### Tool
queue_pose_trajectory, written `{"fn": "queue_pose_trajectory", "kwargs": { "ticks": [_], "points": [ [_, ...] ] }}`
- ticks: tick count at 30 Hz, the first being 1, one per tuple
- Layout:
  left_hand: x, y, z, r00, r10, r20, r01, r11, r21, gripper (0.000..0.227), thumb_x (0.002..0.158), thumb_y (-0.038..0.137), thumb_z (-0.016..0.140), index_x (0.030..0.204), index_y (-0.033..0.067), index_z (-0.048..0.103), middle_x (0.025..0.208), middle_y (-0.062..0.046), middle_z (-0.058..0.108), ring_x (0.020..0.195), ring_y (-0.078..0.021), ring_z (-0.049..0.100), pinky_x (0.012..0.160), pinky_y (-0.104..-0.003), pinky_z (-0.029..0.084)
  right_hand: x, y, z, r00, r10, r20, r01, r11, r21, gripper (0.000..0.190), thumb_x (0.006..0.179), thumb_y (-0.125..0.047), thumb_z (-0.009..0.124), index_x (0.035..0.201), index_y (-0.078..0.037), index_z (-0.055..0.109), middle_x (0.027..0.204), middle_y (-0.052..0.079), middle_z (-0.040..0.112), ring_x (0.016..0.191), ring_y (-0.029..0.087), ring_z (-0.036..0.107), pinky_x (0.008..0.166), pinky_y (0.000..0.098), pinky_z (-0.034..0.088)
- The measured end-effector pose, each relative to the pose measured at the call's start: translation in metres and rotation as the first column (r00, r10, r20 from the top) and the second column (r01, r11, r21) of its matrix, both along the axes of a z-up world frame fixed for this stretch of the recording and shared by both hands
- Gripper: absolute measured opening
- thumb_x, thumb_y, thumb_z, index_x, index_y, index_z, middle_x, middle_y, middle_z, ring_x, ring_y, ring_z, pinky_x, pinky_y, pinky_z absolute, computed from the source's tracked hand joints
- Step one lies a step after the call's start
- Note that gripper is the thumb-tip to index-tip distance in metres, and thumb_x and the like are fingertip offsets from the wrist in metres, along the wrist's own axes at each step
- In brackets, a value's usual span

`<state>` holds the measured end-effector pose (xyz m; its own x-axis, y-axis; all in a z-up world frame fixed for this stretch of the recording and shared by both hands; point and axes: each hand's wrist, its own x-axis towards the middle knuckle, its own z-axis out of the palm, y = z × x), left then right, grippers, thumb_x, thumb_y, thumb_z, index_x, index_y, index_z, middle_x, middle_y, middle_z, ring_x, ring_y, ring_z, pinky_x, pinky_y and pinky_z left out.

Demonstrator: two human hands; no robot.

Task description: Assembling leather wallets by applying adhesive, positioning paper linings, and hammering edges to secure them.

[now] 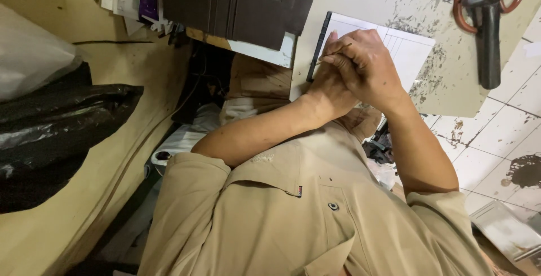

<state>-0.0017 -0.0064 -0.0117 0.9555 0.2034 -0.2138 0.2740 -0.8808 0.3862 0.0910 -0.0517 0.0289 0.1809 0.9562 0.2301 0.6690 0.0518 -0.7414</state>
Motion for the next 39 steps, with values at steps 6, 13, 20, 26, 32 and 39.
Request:
{"fn": "queue_pose_trajectory", "kwargs": {
  "ticks": [6,13,20,26,32,39],
  "points": [
    [0.002,-0.003,-0.006,0.999,0.007,0.041,-0.010,0.997,0.077,0.046,0.096,0.031,0.060,0.137,0.0110,0.056,0.137,-0.010,0.054,0.129,-0.0306,0.039,0.108,-0.052,0.024,0.000,-0.003,0.006,0.989,0.139,0.047,-0.130,0.980,-0.149,0.011,0.109,-0.012,0.063,0.108,-0.009,0.074,0.108,0.002,0.076,0.095,0.023,0.057,0.089,0.0417,0.031],
    [0.000,-0.003,-0.011,0.996,0.009,0.086,-0.022,0.987,0.157,0.045,0.096,0.034,0.062,0.133,0.0085,0.058,0.129,-0.012,0.056,0.120,-0.0303,0.045,0.101,-0.048,0.032,0.003,-0.003,0.004,0.988,0.151,0.015,-0.147,0.976,-0.158,0.011,0.106,-0.012,0.066,0.107,-0.007,0.076,0.109,0.007,0.075,0.099,0.025,0.057,0.089,0.0412,0.031],
    [-0.003,-0.005,-0.011,0.987,0.006,0.158,-0.048,0.965,0.260,0.045,0.095,0.036,0.066,0.127,0.0053,0.059,0.119,-0.016,0.060,0.109,-0.0299,0.052,0.093,-0.043,0.042,0.012,-0.004,-0.004,0.982,0.145,0.118,-0.122,0.976,-0.183,0.010,0.107,-0.010,0.068,0.111,-0.009,0.077,0.102,0.006,0.070,0.096,0.025,0.053,0.088,0.0391,0.034],
    [-0.006,-0.012,-0.023,0.955,0.032,0.293,-0.120,0.950,0.288,0.048,0.092,0.040,0.074,0.126,0.0076,0.063,0.120,-0.016,0.061,0.109,-0.0316,0.055,0.094,-0.042,0.047,0.029,0.012,-0.004,0.966,0.096,0.240,-0.077,0.993,-0.086,0.012,0.112,-0.009,0.071,0.103,-0.005,0.078,0.092,0.006,0.070,0.088,0.023,0.049,0.082,0.0386,0.032],
    [-0.014,-0.009,-0.013,0.988,-0.144,0.051,0.134,0.979,0.156,0.059,0.108,0.048,0.054,0.159,0.0298,0.031,0.162,-0.002,0.011,0.150,-0.0327,0.001,0.121,-0.076,0.006,0.049,0.025,-0.001,0.968,0.113,0.222,-0.091,0.990,-0.107,0.012,0.102,0.005,0.070,0.107,-0.005,0.075,0.102,0.005,0.071,0.094,0.025,0.054,0.089,0.0407,0.034],
    [-0.009,-0.011,-0.008,0.985,-0.119,0.121,0.083,0.961,0.264,0.048,0.106,0.050,0.047,0.147,0.0242,0.050,0.163,-0.006,0.035,0.153,-0.0376,0.018,0.116,-0.083,0.012,0.059,0.035,0.003,0.980,0.111,0.165,-0.083,0.982,-0.170,0.011,0.102,0.006,0.076,0.110,-0.002,0.075,0.100,0.006,0.071,0.089,0.025,0.054,0.089,0.0401,0.040]
  ]
}}
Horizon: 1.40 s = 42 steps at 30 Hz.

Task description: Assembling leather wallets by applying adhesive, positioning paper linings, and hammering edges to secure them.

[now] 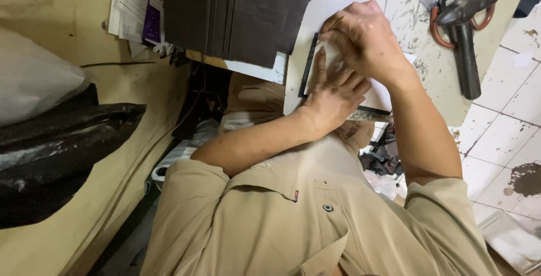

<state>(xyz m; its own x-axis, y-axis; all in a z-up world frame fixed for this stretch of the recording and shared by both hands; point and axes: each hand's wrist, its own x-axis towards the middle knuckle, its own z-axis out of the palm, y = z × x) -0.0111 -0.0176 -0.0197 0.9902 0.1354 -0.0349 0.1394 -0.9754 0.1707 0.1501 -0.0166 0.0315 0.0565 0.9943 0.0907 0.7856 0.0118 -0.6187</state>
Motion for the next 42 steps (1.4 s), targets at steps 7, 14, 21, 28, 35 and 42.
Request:
{"fn": "queue_pose_trajectory", "kwargs": {
  "ticks": [7,14,21,28,35,42],
  "points": [
    [0.012,0.005,0.012,0.993,-0.036,-0.114,0.036,0.999,0.000,0.047,0.103,0.048,0.048,0.144,0.0242,0.048,0.158,-0.003,0.034,0.152,-0.0338,0.015,0.110,-0.088,0.012,0.004,0.010,0.008,1.000,0.031,-0.002,-0.031,0.998,0.057,0.008,0.103,0.009,0.068,0.104,0.002,0.072,0.107,0.010,0.073,0.087,0.028,0.057,0.091,0.0456,0.042],
    [0.016,0.008,0.017,0.991,-0.027,-0.131,0.029,1.000,0.008,0.055,0.100,0.055,0.053,0.145,0.0250,0.044,0.160,-0.004,0.032,0.150,-0.0316,0.018,0.110,-0.087,0.016,0.006,0.014,0.009,0.998,-0.036,-0.049,0.038,0.998,0.047,0.005,0.108,-0.004,0.073,0.104,0.000,0.072,0.102,0.008,0.073,0.089,0.028,0.062,0.092,0.0448,0.041],
    [0.019,0.019,0.035,0.940,-0.139,-0.312,0.143,0.990,-0.012,0.062,0.105,0.054,0.037,0.157,0.0214,0.026,0.165,-0.011,0.020,0.154,-0.0361,0.012,0.108,-0.089,0.012,0.006,0.003,0.016,0.989,-0.057,-0.135,0.077,0.985,0.152,0.006,0.106,0.011,0.070,0.103,0.006,0.068,0.103,0.016,0.073,0.093,0.029,0.067,0.094,0.0437,0.047],
    [0.021,0.027,0.026,0.970,-0.123,-0.212,0.140,0.988,0.067,0.087,0.092,0.068,0.057,0.156,0.0162,0.030,0.165,-0.029,0.020,0.154,-0.0464,0.010,0.119,-0.073,0.012,0.017,-0.061,0.038,0.874,-0.418,-0.249,0.461,0.874,0.152,0.020,0.115,0.011,0.036,0.122,0.014,0.054,0.106,0.026,0.059,0.093,0.033,0.064,0.081,0.0380,0.059],
    [-0.035,0.059,0.105,0.956,-0.079,0.284,0.158,0.951,-0.267,0.018,0.099,0.002,0.067,0.113,0.0054,0.055,0.090,-0.009,0.053,0.074,-0.0246,0.056,0.074,-0.042,0.052,0.021,-0.098,0.023,0.848,-0.528,0.040,0.516,0.841,0.163,0.018,0.109,-0.003,0.062,0.122,0.008,0.067,0.115,0.020,0.066,0.104,0.031,0.064,0.084,0.0402,0.052],
    [-0.088,0.113,0.113,0.965,0.034,0.261,0.061,0.935,-0.349,0.017,0.105,0.031,0.061,0.116,0.0181,0.064,0.090,0.001,0.060,0.076,-0.0238,0.069,0.064,-0.035,0.056,-0.016,-0.086,-0.007,0.891,-0.296,0.346,0.363,0.920,-0.147,0.068,0.076,-0.029,0.084,0.136,-0.016,0.055,0.113,0.011,0.057,0.102,0.036,0.064,0.076,0.0487,0.058]
  ]
}}
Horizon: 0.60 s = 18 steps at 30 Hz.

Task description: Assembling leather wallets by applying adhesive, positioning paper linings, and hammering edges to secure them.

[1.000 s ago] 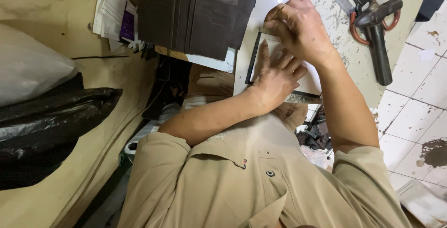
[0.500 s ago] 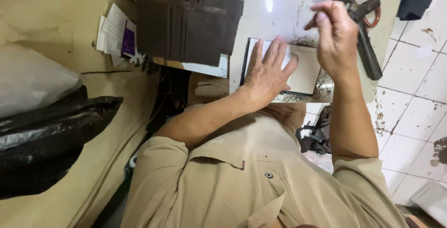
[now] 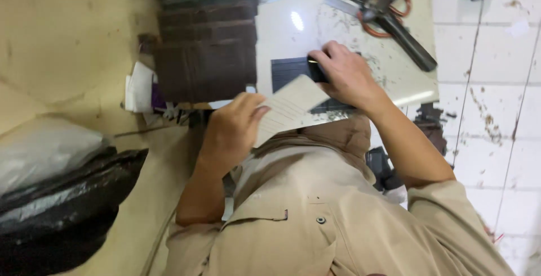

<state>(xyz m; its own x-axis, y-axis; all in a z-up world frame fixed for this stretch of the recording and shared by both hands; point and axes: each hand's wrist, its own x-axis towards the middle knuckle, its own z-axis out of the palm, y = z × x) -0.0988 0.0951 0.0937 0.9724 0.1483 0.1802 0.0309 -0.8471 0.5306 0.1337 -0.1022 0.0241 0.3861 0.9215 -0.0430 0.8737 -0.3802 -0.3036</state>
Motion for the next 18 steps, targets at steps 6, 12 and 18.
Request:
{"fn": "queue_pose_trajectory", "kwargs": {
  "ticks": [6,12,18],
  "points": [
    [0.013,-0.006,0.012,0.997,-0.062,0.038,0.066,0.990,-0.125,0.017,0.102,0.019,0.068,0.113,0.0060,0.067,0.092,-0.010,0.069,0.086,-0.0333,0.074,0.072,-0.039,0.058,0.013,-0.022,-0.034,0.986,-0.110,-0.129,0.104,0.993,-0.055,0.050,0.085,-0.053,0.076,0.113,-0.014,0.060,0.101,0.007,0.062,0.105,0.033,0.066,0.085,0.0506,0.056],
    [0.034,-0.019,0.023,0.986,-0.167,0.019,0.168,0.970,-0.175,0.022,0.105,0.012,0.061,0.117,-0.0050,0.066,0.107,-0.017,0.073,0.091,-0.0300,0.072,0.083,-0.039,0.058,0.022,-0.125,0.025,0.797,-0.265,-0.543,0.465,0.843,0.271,0.017,0.099,-0.008,0.077,0.104,-0.007,0.061,0.093,0.006,0.061,0.086,0.019,0.057,0.078,0.0345,0.043],
    [0.057,-0.017,0.015,0.968,-0.248,-0.031,0.242,0.960,-0.139,0.021,0.108,0.011,0.061,0.119,-0.0059,0.065,0.107,-0.016,0.072,0.094,-0.0299,0.072,0.075,-0.040,0.056,0.011,-0.293,0.012,0.496,-0.506,-0.705,0.864,0.205,0.460,0.035,0.115,0.011,0.073,0.104,-0.014,0.052,0.083,-0.008,0.034,0.078,0.006,0.032,0.072,0.0240,0.028]
  ]
}}
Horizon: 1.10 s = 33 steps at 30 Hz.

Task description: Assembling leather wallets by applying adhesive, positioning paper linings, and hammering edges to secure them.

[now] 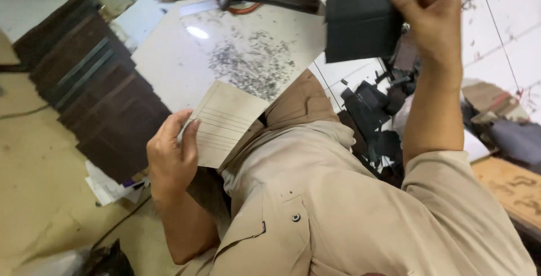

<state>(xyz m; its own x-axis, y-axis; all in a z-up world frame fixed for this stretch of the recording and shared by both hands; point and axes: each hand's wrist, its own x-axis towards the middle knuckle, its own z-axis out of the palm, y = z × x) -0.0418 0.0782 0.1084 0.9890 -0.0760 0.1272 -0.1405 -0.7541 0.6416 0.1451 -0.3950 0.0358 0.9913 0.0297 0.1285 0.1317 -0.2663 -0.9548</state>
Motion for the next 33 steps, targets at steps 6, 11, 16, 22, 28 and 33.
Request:
{"fn": "queue_pose_trajectory", "kwargs": {
  "ticks": [6,11,16,22,28,33],
  "points": [
    [0.028,-0.014,-0.001,0.997,-0.055,-0.062,0.052,0.997,-0.048,0.018,0.107,0.009,0.060,0.120,-0.0037,0.064,0.110,-0.016,0.073,0.101,-0.0277,0.073,0.076,-0.037,0.059,0.002,-0.071,-0.051,0.992,-0.098,-0.079,0.095,0.995,-0.039,0.028,0.120,0.008,0.068,0.106,-0.011,0.052,0.090,-0.004,0.040,0.087,0.010,0.039,0.081,0.0262,0.036],
    [0.039,-0.020,-0.004,0.994,-0.096,-0.055,0.095,0.995,-0.018,0.019,0.108,0.009,0.059,0.119,-0.0049,0.065,0.111,-0.015,0.073,0.097,-0.0282,0.072,0.074,-0.039,0.057,0.026,-0.141,-0.174,0.964,-0.266,0.004,0.208,0.746,-0.633,0.043,0.105,-0.029,0.083,0.128,-0.004,0.058,0.107,0.016,0.061,0.096,0.031,0.061,0.077,0.0445,0.047],
    [0.051,-0.012,-0.002,0.992,-0.120,-0.030,0.121,0.991,0.059,0.018,0.109,0.009,0.057,0.120,-0.0030,0.065,0.104,-0.015,0.073,0.085,-0.0302,0.071,0.069,-0.041,0.054,0.032,-0.070,-0.119,0.987,-0.160,0.023,0.131,0.707,-0.695,0.030,0.112,-0.026,0.080,0.124,-0.002,0.067,0.109,0.017,0.063,0.096,0.030,0.063,0.079,0.0438,0.049],
    [0.090,0.002,-0.011,0.985,-0.171,0.035,0.164,0.975,0.153,0.012,0.110,0.003,0.062,0.116,-0.0063,0.065,0.102,-0.017,0.076,0.084,-0.0260,0.074,0.071,-0.039,0.063,0.030,0.030,-0.023,0.978,0.100,0.181,-0.015,0.907,-0.422,0.011,0.122,-0.006,0.066,0.126,0.004,0.065,0.106,0.016,0.063,0.072,0.017,0.048,0.058,0.0297,0.039],
    [0.130,0.016,-0.018,0.991,-0.132,0.031,0.121,0.964,0.238,0.012,0.108,0.005,0.064,0.117,-0.0024,0.069,0.095,-0.013,0.075,0.080,-0.0301,0.063,0.071,-0.043,0.048,0.027,0.098,0.017,0.942,0.226,0.246,-0.117,0.913,-0.392,0.014,0.120,-0.006,0.066,0.122,0.007,0.068,0.113,0.016,0.067,0.071,0.016,0.047,0.063,0.0308,0.040],
    [0.158,0.023,-0.040,0.994,-0.107,0.024,0.094,0.944,0.315,0.013,0.107,0.017,0.066,0.107,0.0062,0.073,0.078,-0.007,0.069,0.071,-0.0280,0.052,0.071,-0.041,0.042,0.038,0.149,0.027,0.956,0.282,0.086,-0.227,0.890,-0.395,0.017,0.116,-0.005,0.053,0.125,0.008,0.061,0.118,0.021,0.063,0.095,0.026,0.057,0.076,0.0351,0.048]
  ]
}}
